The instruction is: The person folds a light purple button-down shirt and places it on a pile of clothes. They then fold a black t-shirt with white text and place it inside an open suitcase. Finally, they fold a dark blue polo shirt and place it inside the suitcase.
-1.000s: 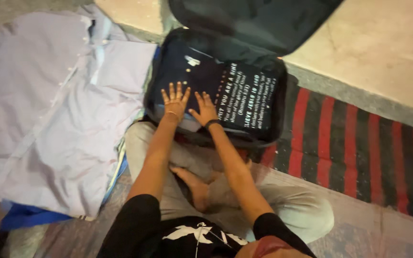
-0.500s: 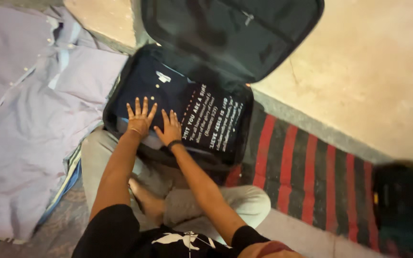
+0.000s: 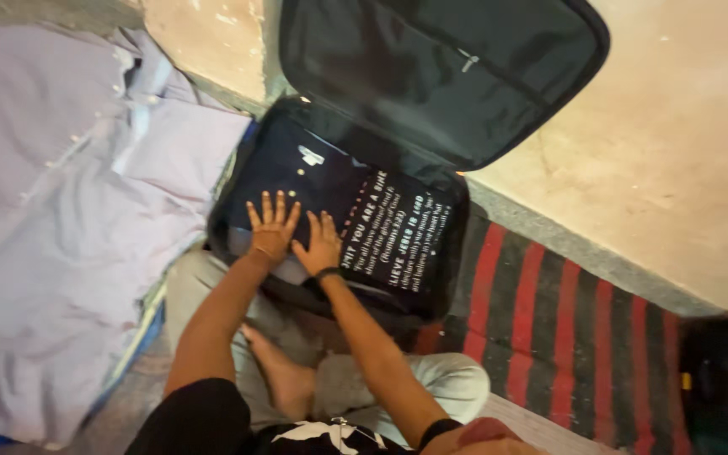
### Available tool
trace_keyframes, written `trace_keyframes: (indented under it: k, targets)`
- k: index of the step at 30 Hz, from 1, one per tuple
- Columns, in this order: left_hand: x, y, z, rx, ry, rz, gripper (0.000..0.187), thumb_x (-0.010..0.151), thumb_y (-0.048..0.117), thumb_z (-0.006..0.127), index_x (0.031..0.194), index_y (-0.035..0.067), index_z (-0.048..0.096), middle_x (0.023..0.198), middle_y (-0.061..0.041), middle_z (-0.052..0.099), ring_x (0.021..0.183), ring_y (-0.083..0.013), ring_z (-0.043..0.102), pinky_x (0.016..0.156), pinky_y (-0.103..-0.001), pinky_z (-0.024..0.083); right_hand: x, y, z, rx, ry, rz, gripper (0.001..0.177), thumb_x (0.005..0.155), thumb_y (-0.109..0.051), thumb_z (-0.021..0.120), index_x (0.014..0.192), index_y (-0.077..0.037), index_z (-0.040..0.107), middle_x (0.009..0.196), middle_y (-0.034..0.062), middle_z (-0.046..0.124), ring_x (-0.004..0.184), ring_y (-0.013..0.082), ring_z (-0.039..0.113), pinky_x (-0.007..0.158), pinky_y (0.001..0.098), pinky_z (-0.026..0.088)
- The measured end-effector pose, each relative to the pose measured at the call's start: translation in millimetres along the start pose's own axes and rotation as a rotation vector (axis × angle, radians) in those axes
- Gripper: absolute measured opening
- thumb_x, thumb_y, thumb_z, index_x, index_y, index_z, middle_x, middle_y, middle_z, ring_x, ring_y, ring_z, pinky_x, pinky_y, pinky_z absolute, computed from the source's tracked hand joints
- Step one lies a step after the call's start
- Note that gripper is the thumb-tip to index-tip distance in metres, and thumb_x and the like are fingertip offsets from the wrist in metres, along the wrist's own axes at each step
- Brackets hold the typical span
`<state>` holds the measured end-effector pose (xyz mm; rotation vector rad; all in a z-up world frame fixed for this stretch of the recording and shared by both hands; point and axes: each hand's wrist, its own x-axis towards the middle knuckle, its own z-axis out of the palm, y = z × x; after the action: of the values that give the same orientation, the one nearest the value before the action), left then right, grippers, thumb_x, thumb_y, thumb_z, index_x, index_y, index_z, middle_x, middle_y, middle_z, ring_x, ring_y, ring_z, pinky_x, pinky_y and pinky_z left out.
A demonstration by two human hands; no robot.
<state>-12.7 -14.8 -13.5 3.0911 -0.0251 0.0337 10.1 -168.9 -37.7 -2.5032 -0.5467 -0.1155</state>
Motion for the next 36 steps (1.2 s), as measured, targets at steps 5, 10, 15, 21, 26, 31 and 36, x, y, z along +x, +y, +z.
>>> trace_keyframes:
  k: [5,10,15,21,26,31,36]
  targets:
    - [10,0,8,-0.048,-0.037,-0.002,0.101,0.080,0.043,0.076,0.163,0.018,0.023,0.169,-0.026,0.012,0.152,-0.0545,0.003,0.111,-0.081,0.002,2,5,-4,0.016,0.045,-0.083,0.089,0.081,-0.044,0.075,0.156,-0.013,0.038,0.161,0.0253,0.036,0.149,0.0434,0.035,0.121,0.0548,0.034]
    - [20,-5,24,0.150,0.436,0.142,0.084,0.090,0.037,0.068,0.160,0.010,0.029,0.170,-0.021,0.016,0.157,-0.0448,0.009,0.117,-0.076,0.010,3,-3,-7,-0.058,-0.028,-0.018,0.091,0.077,-0.041,0.077,0.154,-0.012,0.038,0.160,0.0248,0.035,0.147,0.0420,0.033,0.114,0.0567,0.032]
    - [19,-2,32,0.009,0.084,0.267,0.088,0.085,0.034,0.061,0.161,0.007,0.028,0.169,-0.013,0.020,0.157,-0.0316,0.014,0.120,-0.066,0.014,4,3,-6,0.016,-0.003,-0.057,0.088,0.079,-0.037,0.075,0.154,-0.010,0.038,0.160,0.0247,0.037,0.148,0.0422,0.034,0.117,0.0549,0.032]
    - [21,2,36,0.102,0.295,0.263,0.072,0.097,0.023,0.057,0.161,0.008,0.030,0.169,-0.011,0.025,0.158,-0.0310,0.017,0.122,-0.066,0.014,12,10,-15,0.079,-0.105,-0.085,0.085,0.077,-0.029,0.074,0.152,-0.006,0.040,0.157,0.0286,0.038,0.146,0.0446,0.036,0.118,0.0503,0.035]
    - [18,1,21,0.164,0.181,0.229,0.083,0.091,0.023,0.063,0.164,0.011,0.025,0.171,-0.009,0.020,0.159,-0.0298,0.013,0.123,-0.066,0.010,28,20,-61,-0.233,-0.107,0.025,0.066,0.092,-0.031,0.066,0.154,-0.020,0.046,0.164,0.0158,0.045,0.155,0.0401,0.041,0.121,0.0544,0.040]
    - [19,20,-12,0.252,-0.143,0.150,0.102,0.081,0.021,0.071,0.165,0.015,0.014,0.172,-0.006,0.010,0.158,-0.0289,0.003,0.120,-0.065,0.009,50,15,-124,-0.242,-0.199,0.434,0.083,0.087,-0.053,0.071,0.157,-0.039,0.030,0.166,0.0317,0.010,0.144,0.0630,0.018,0.106,0.0773,0.028]
    - [15,15,-3,0.223,0.012,0.151,0.099,0.082,0.016,0.071,0.166,0.014,0.017,0.173,-0.007,0.013,0.159,-0.0294,0.003,0.122,-0.066,0.010,34,4,-119,-0.393,-0.228,0.360,0.094,0.081,-0.056,0.074,0.158,-0.044,0.023,0.161,0.0378,0.008,0.145,0.0643,0.017,0.108,0.0772,0.027]
